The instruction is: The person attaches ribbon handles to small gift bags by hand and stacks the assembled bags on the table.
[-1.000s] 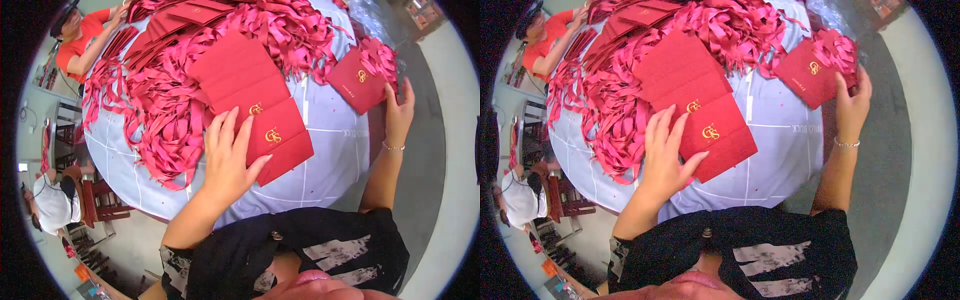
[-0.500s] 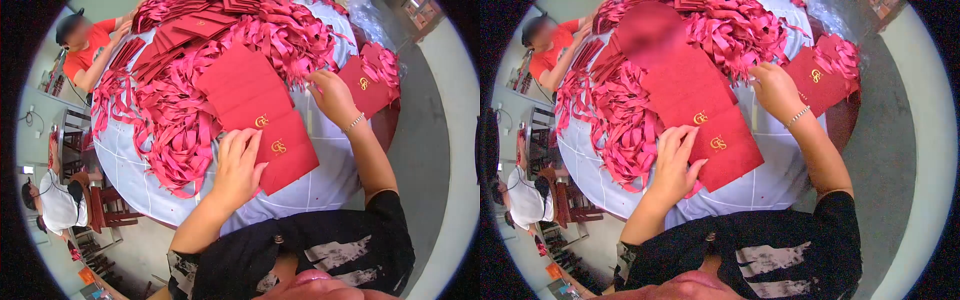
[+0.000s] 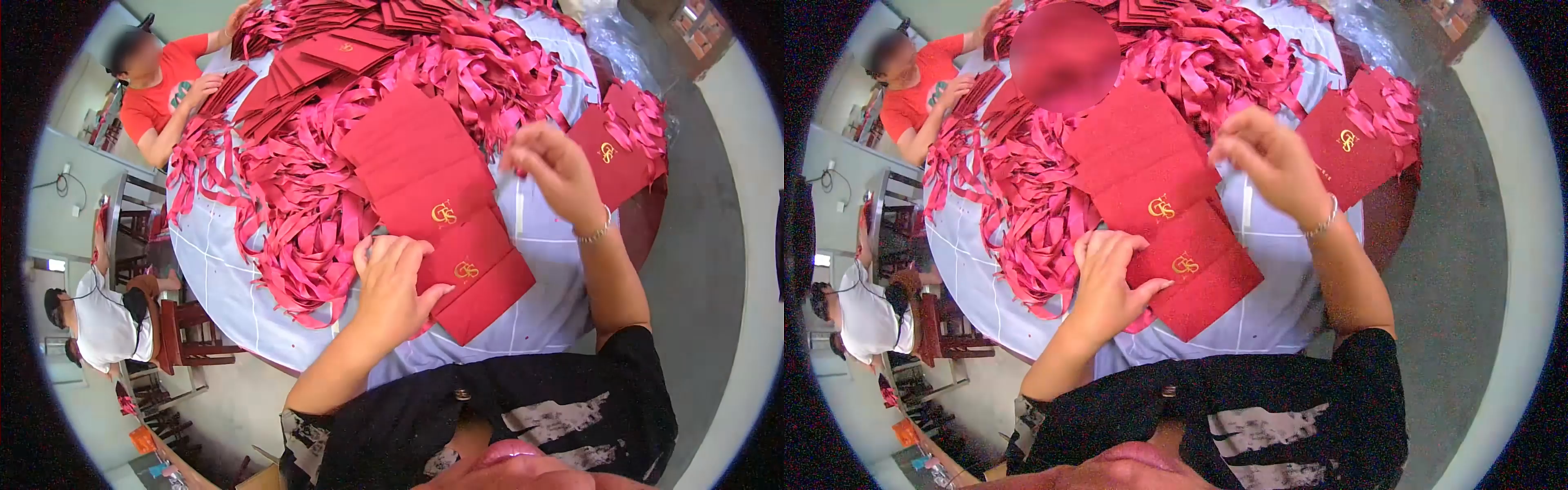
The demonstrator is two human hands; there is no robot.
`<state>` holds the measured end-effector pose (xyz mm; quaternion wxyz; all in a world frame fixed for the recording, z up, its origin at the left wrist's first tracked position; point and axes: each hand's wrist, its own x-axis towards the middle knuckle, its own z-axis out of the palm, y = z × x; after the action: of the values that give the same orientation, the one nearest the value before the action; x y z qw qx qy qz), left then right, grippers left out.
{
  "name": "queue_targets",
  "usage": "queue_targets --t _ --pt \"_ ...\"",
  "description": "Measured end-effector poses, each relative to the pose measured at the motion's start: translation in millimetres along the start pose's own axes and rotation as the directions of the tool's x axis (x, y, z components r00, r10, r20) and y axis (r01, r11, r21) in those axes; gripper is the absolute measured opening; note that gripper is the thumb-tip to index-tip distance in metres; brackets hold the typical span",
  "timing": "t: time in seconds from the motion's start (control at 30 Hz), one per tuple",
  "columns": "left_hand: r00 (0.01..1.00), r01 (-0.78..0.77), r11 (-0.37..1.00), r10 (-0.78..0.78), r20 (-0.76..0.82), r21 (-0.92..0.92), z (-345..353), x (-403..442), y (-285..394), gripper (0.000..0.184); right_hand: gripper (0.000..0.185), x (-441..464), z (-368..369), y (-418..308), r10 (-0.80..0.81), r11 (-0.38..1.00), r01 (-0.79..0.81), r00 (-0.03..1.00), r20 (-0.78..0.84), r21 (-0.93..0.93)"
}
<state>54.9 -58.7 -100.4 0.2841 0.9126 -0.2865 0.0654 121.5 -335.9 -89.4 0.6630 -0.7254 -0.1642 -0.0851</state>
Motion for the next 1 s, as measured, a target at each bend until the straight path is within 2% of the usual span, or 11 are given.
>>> queue_targets --t 0.07,0.1,0.17,0.23,0.43,0.53,0.6,0.73,0.87,0.93,1.0 --pt "0.999 -0.034 0.998 0.035 0.007 -0.043 -1 -1 0 0.052 0.008 -11 27 -32 0.14 0.99 -0.133 0.97 0.198 -0.051" --pt "0.999 -0.038 0.998 0.039 0.014 -0.043 -2 0 0 0.052 0.007 -14 41 -45 0.056 0.961 0.035 0.947 0.316 -0.276" --pt "0.998 -0.002 0.998 0.007 0.068 -0.069 -5 0 0 0.049 0.01 -26 68 -33 -0.076 0.933 0.236 0.868 0.49 -0.272" --pt "0.998 0.001 0.998 0.003 0.056 -0.069 -8 1 -1 0.047 0.01 -33 82 -36 -0.118 0.869 0.337 0.851 0.511 -0.361" --pt "0.999 0.0 0.995 -0.005 -0.048 -0.1 -15 4 -5 0.046 0.012 -32 81 -24 -0.194 0.804 0.405 0.871 0.452 -0.435" --pt "1.0 0.016 1.0 -0.017 -0.014 -0.017 -14 3 -3 0.046 0.01 -37 78 -18 -0.189 0.803 0.44 0.827 0.529 -0.402" --pt "1.0 0.014 0.993 -0.015 0.008 0.118 -21 7 1 0.044 0.011 -33 77 -10 -0.332 0.721 0.556 0.8 0.499 -0.412" --pt "0.995 0.056 0.998 -0.055 0.084 -0.015 -20 8 -11 0.037 0.011 -31 72 -5 -0.132 0.901 0.28 0.905 0.404 -0.332" --pt "0.981 0.168 0.98 -0.157 0.114 -0.102 -15 7 -20 0.029 0.012 -32 75 -5 -0.154 0.913 0.259 0.934 0.323 -0.314" --pt "0.992 0.119 0.98 -0.11 0.065 -0.16 -13 8 -23 0.031 0.013 -32 74 -6 -0.149 0.941 0.222 0.949 0.278 -0.254" --pt "0.994 0.109 0.978 -0.104 0.039 -0.178 -10 7 -22 0.03 0.014 -33 71 -8 -0.175 0.89 0.281 0.938 0.3 -0.36"
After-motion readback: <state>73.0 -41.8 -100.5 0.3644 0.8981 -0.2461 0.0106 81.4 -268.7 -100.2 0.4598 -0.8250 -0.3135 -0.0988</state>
